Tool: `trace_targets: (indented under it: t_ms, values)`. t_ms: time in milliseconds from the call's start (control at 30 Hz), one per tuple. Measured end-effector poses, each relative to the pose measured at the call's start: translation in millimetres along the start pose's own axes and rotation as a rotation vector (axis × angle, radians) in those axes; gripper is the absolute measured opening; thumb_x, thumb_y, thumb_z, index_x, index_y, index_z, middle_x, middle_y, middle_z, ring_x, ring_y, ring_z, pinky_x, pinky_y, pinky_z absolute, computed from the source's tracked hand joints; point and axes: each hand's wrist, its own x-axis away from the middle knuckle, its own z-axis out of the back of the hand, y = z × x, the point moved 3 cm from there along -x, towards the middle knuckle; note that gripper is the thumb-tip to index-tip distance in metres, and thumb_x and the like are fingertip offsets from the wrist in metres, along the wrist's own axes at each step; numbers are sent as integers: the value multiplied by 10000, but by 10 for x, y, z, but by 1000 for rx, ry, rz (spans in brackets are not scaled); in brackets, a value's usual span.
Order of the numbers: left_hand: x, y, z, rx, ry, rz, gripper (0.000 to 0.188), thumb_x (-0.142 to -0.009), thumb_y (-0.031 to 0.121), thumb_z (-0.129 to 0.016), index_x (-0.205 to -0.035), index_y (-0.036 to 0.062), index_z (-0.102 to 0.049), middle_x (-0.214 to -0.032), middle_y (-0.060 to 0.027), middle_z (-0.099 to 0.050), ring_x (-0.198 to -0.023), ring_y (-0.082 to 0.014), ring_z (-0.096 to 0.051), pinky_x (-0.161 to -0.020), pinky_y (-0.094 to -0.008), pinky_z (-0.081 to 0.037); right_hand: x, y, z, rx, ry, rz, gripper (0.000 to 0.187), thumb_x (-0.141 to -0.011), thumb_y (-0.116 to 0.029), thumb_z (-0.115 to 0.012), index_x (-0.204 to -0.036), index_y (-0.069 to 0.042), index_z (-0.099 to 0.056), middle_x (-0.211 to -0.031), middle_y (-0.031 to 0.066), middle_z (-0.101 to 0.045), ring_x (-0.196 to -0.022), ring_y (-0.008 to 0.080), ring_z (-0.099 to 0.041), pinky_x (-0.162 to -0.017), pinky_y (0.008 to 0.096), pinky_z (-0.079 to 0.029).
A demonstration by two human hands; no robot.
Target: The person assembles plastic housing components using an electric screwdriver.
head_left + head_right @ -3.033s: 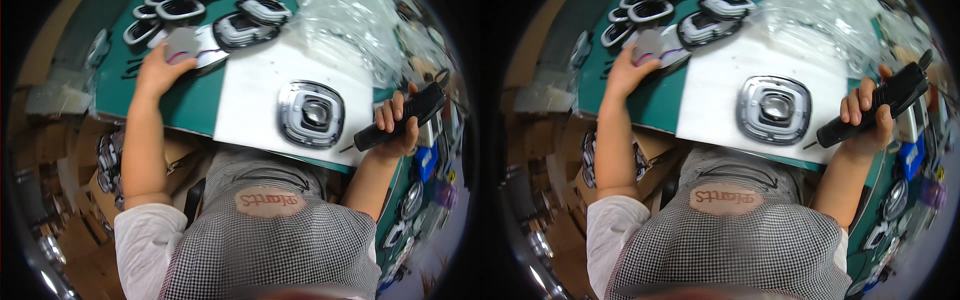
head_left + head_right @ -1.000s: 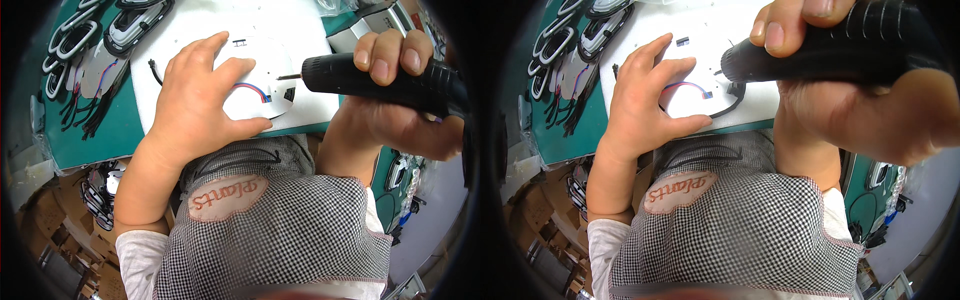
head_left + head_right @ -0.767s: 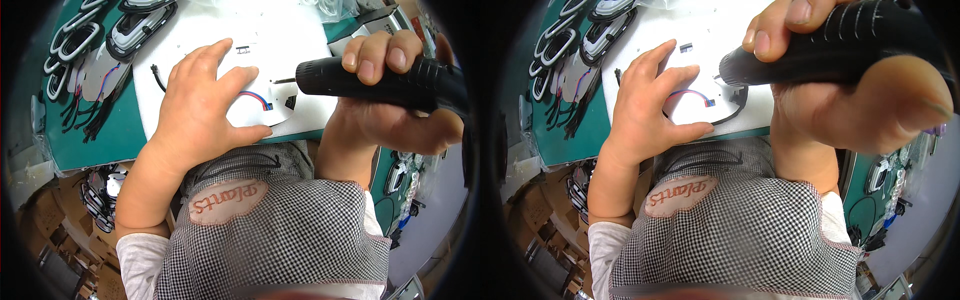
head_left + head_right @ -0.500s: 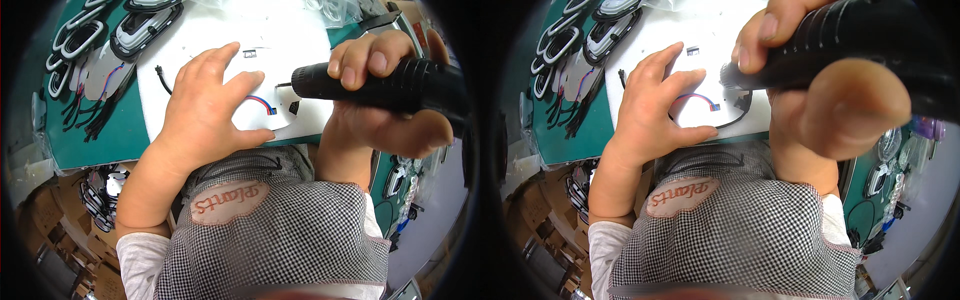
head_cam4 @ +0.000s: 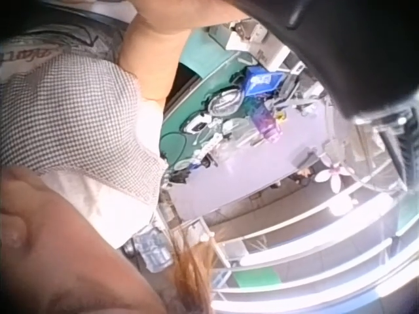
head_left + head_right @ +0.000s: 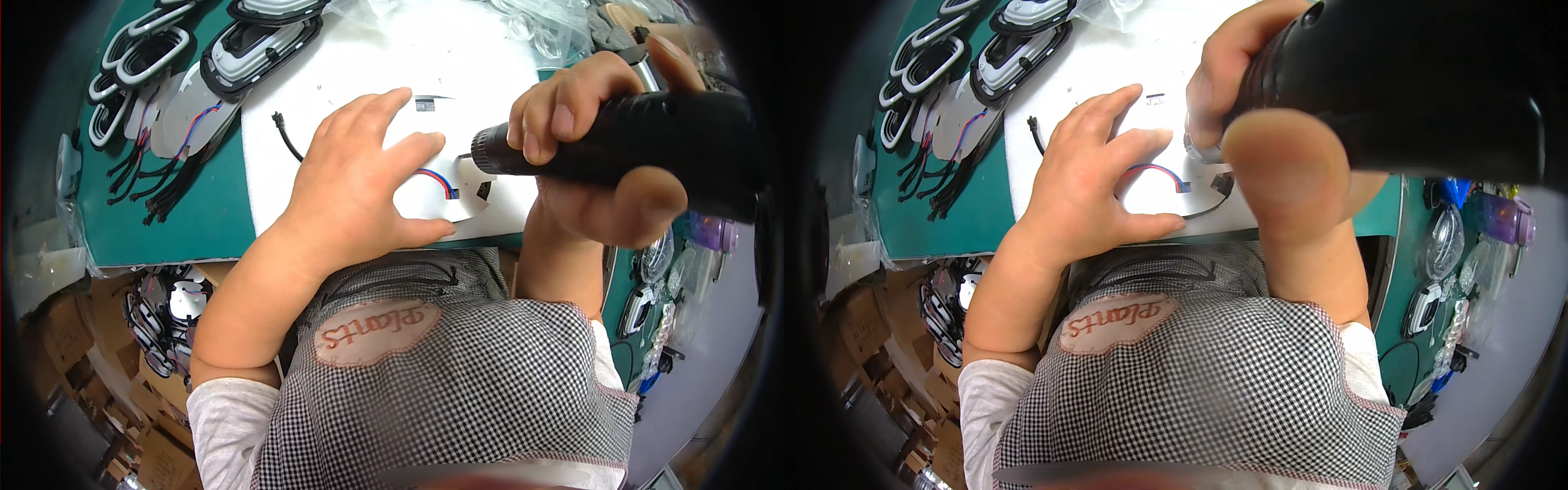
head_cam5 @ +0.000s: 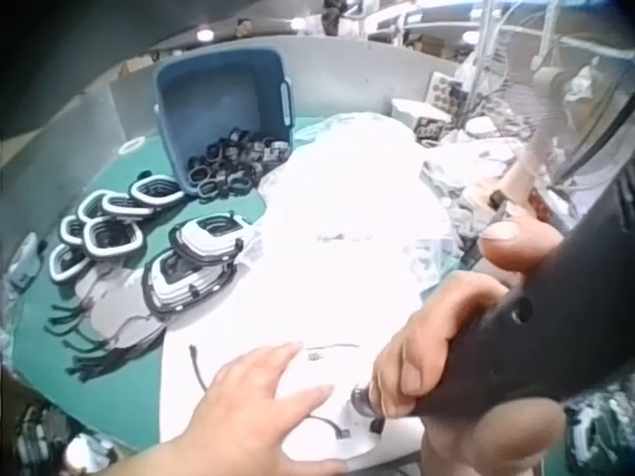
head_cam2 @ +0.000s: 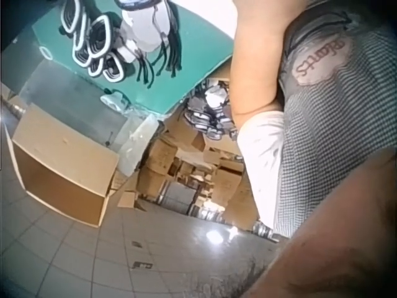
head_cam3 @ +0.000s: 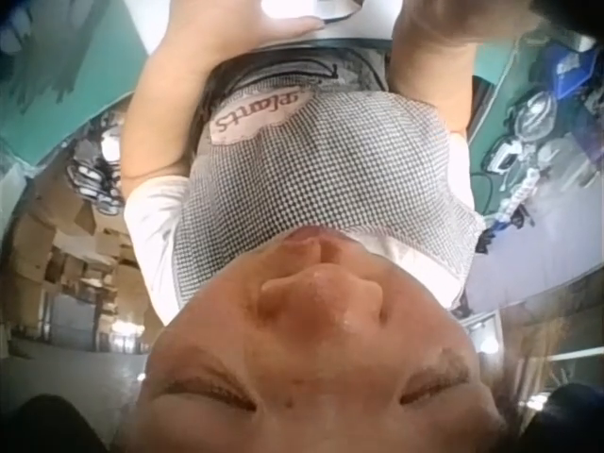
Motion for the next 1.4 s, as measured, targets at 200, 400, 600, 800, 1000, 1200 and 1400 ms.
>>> trace_targets:
  t_ms: [200, 400, 600, 800, 1000, 1200, 1400]
  values:
    - [-20, 27, -11, -30, -12, -4, 726, -505, 380, -902, -1145, 109, -690, -1411, -231, -509, -1287, -421, -484, -1064, -489, -402, 119, -293, 279, 96, 291, 24, 787, -917, -690, -513, -1403, -76, -435, -854, 107, -600, -614, 193, -615, -586, 358, -542]
    - [-13, 12, -27, -22, -29, 21, 750, -481, 362, -919, -1151, 110, -694, -1431, -229, -484, -1284, -411, -474, -1063, -501, -394, 367, -1199, 1090, 520, 756, 117, 538, -849, -577, -636, -1181, -160, -563, -796, 103, -610, -598, 234, -613, -607, 411, -529]
    - [-38, 42, -61, -18, -26, -2, 764, -471, 359, -911, -1156, 101, -690, -1427, -228, -490, -1267, -410, -489, -1052, -498, -403, 401, -1115, 1099, 683, 833, 153, 438, -876, -408, -609, -1197, -118, -538, -764, 132, -625, -580, 256, -613, -589, 418, -533]
    - [-43, 47, -66, -23, -17, -19, 768, -470, 364, -907, -1156, 96, -686, -1422, -231, -497, -1255, -411, -500, -1048, -495, -409, 446, -958, 1143, 754, 852, 196, 449, -877, -390, -608, -1193, -81, -527, -724, 129, -617, -560, 250, -602, -569, 413, -527]
    - [-31, 21, -59, -23, -13, -13, 773, -474, 388, -905, -1154, 92, -688, -1424, -238, -494, -1249, -418, -501, -1046, -495, -410, 80, -799, 535, 886, 1035, -124, 638, -951, -439, -634, -1399, -22, -452, -919, 88, -564, -644, 171, -583, -587, 317, -514]
    - [17, -32, -37, -26, -22, -3, 869, -511, 451, -905, -1258, 98, -636, -1434, -246, -486, -1282, -428, -482, -1071, -511, -389, 285, -649, 788, 13, 384, -86, 709, -911, -627, -513, -1341, -63, -501, -926, 152, -613, -713, 263, -618, -682, 437, -513]
    - [80, -109, 60, 9, -48, 73, 1259, -492, 472, -910, -1500, -31, -348, -1536, -238, -391, -1443, -411, -338, -1182, -470, -293, 214, -550, 446, -76, 221, -108, 781, -880, -672, -534, -1367, -64, -475, -936, 131, -595, -713, 238, -613, -676, 416, -519]
